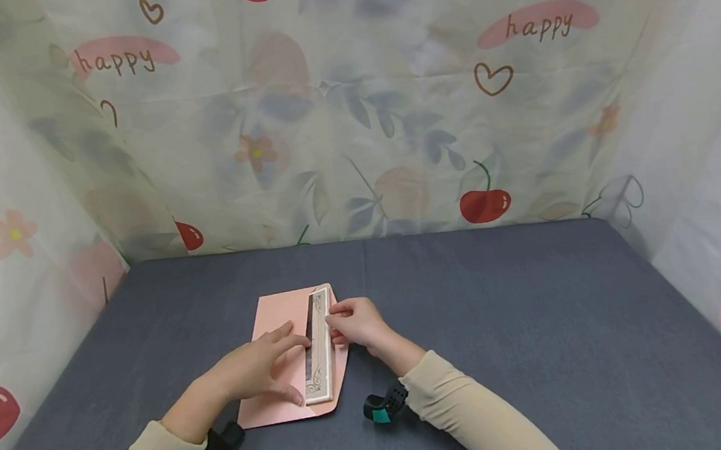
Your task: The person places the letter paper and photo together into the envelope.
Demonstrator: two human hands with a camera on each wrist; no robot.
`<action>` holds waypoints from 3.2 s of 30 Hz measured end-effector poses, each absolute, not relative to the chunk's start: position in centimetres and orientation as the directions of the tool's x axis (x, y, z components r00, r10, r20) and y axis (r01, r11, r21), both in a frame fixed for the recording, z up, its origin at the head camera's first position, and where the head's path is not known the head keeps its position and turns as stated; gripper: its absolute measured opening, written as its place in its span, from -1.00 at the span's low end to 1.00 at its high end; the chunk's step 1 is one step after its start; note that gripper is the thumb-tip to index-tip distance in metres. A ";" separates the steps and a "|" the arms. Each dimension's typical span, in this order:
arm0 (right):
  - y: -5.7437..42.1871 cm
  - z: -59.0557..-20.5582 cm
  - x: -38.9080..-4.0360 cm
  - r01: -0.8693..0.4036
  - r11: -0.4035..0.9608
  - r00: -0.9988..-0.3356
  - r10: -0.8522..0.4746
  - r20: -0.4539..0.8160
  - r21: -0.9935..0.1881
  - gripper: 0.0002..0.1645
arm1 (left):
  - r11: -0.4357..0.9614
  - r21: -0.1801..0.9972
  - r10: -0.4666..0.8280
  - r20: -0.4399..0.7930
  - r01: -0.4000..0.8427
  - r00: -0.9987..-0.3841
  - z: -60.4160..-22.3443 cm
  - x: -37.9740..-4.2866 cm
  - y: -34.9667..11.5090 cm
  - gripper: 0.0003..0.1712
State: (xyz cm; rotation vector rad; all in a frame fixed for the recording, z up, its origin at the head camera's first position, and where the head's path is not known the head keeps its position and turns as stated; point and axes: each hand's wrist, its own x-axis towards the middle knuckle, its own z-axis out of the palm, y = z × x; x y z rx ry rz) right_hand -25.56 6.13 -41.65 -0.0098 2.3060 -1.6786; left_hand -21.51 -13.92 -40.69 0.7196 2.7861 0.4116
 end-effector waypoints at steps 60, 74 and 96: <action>5.3 -41.6 -25.6 0.193 0.315 -0.935 -0.227 -0.272 -0.929 -0.60 | 0.840 0.340 0.496 -0.164 0.423 -0.853 -40.3 -21.3 -13.8 -0.09; 5.0 -41.8 -25.6 0.207 0.313 -0.927 -0.240 -0.288 -0.927 -0.58 | 0.838 0.343 0.498 -0.163 0.424 -0.852 -40.4 -21.4 -13.9 -0.10; 4.6 -42.2 -25.8 0.204 0.292 -0.920 -0.270 -0.285 -0.934 -0.57 | 0.837 0.346 0.496 -0.157 0.423 -0.854 -40.2 -21.2 -13.8 -0.08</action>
